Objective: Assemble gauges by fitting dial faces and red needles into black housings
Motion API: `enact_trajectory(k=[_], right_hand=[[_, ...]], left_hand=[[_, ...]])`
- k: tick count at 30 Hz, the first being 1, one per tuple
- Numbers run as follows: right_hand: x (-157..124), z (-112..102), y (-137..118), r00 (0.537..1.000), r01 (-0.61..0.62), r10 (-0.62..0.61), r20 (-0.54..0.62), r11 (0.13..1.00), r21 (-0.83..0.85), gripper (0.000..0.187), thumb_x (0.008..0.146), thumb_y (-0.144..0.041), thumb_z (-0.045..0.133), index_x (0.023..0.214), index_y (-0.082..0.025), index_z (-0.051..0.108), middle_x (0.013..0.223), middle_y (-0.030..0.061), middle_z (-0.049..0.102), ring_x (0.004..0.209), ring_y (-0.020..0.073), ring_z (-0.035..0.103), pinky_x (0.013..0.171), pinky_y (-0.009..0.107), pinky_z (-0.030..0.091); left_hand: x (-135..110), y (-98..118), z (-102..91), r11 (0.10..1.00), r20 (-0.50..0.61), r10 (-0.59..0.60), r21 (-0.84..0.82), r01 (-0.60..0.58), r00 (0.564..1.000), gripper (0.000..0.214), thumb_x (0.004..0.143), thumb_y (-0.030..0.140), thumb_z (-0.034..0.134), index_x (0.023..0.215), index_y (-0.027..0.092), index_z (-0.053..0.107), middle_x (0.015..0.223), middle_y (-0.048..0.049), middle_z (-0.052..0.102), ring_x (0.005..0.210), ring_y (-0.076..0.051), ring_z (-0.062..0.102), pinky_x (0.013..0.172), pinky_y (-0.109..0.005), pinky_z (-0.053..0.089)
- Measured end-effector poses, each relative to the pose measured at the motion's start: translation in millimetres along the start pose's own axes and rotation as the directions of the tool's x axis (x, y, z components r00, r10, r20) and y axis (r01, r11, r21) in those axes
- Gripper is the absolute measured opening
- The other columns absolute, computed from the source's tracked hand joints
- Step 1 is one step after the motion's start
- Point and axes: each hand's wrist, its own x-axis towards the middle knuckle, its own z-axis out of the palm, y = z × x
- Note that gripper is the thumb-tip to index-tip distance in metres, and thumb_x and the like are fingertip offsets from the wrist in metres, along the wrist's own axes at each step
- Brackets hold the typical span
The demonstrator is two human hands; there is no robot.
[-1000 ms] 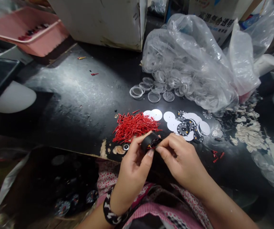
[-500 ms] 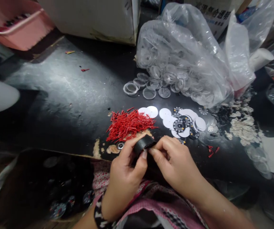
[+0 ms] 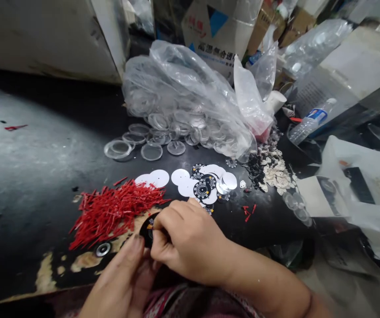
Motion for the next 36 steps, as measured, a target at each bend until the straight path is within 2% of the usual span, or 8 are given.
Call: enact_trajectory(k=[3,7,12,17,23,27,31,36], right_hand=[[-0.8,-10.7,0.8,0.978,-0.198,0.183,0.097,0.966,0.168,0.006,0.086,-0.017,0.057,0.080,-0.018,0.059,0.074,-0.0023,0.060,0.068,0.0114,0.054,0.065,0.024,0.041],[14.1,-21.0,32.0,0.953,-0.213,0.149,0.263,0.948,0.234,0.009,0.090,-0.022,0.060,0.082,-0.021,0.063,0.077,-0.0051,0.065,0.071,0.0081,0.060,0.066,0.018,0.043],[77.1,0.8,87.6,0.950,-0.298,0.309,0.054,0.943,-0.145,0.027,0.094,-0.029,0.056,0.115,-0.013,0.062,0.115,0.0138,0.065,0.106,0.0242,0.060,0.092,0.036,0.043],[114.3,12.6,109.8,0.951,-0.291,0.308,0.038,0.927,-0.237,0.028,0.088,-0.028,0.064,0.107,-0.009,0.067,0.108,0.0190,0.069,0.101,0.0318,0.063,0.089,0.043,0.045],[64.6,-8.4,73.8,0.977,-0.202,0.210,0.036,0.966,-0.163,0.029,0.099,-0.025,0.044,0.114,-0.017,0.067,0.113,0.0097,0.072,0.104,0.0219,0.066,0.091,0.034,0.047],[19.0,-9.4,25.4,0.995,0.102,-0.102,-0.014,0.995,0.001,0.027,0.097,-0.026,0.049,0.115,-0.019,0.069,0.130,0.0111,0.064,0.116,0.0228,0.059,0.098,0.039,0.043],[3.3,-8.8,6.1,0.991,0.134,-0.133,-0.020,0.988,0.078,0.022,0.094,-0.023,0.056,0.112,-0.022,0.069,0.126,0.0067,0.067,0.118,0.0254,0.054,0.099,0.044,0.038],[14.8,-10.7,8.0,0.987,-0.163,0.154,0.056,0.954,0.253,0.028,0.100,-0.034,0.043,0.088,-0.019,0.063,0.085,0.0036,0.067,0.084,0.0178,0.057,0.077,0.033,0.041]], left_hand=[[1.8,12.6,10.7,0.999,-0.012,0.023,0.038,-0.023,1.000,0.042,0.090,0.047,0.056,0.130,0.036,0.061,0.139,0.0039,0.060,0.131,-0.028,0.052,0.108,-0.040,0.047],[9.2,20.9,10.7,0.999,-0.039,-0.013,-0.046,0.011,0.999,0.047,0.084,0.050,0.064,0.128,0.035,0.063,0.139,0.0027,0.060,0.134,-0.028,0.049,0.117,-0.045,0.031],[13.2,13.6,14.9,0.958,-0.049,-0.059,-0.283,0.043,0.997,0.049,0.084,0.048,0.065,0.130,0.034,0.061,0.138,-0.0006,0.061,0.123,-0.027,0.059,0.110,-0.043,0.043],[16.0,18.7,15.4,0.878,-0.052,-0.117,-0.472,0.079,0.992,0.041,0.079,0.046,0.072,0.116,0.029,0.070,0.127,-0.0029,0.069,0.114,-0.025,0.065,0.101,-0.039,0.052],[17.5,47.3,10.1,0.651,0.169,-0.231,-0.705,0.281,0.958,0.026,0.088,0.036,0.065,0.103,0.017,0.073,0.111,-0.0101,0.075,0.101,-0.024,0.071,0.091,-0.037,0.058],[22.0,53.3,10.6,0.557,0.270,-0.230,-0.752,0.354,0.935,0.028,0.094,0.038,0.056,0.104,0.020,0.074,0.109,-0.0062,0.075,0.100,-0.019,0.070,0.092,-0.032,0.057],[19.8,45.0,14.4,0.660,0.246,-0.121,-0.704,0.262,0.962,0.026,0.090,0.039,0.062,0.107,0.023,0.073,0.113,-0.0050,0.074,0.107,-0.021,0.068,0.094,-0.032,0.055],[5.3,37.6,21.1,0.877,0.215,0.025,-0.473,0.082,0.976,0.037,0.088,0.036,0.065,0.125,0.033,0.065,0.137,0.0003,0.061,0.127,-0.023,0.056,0.098,-0.030,0.053]])
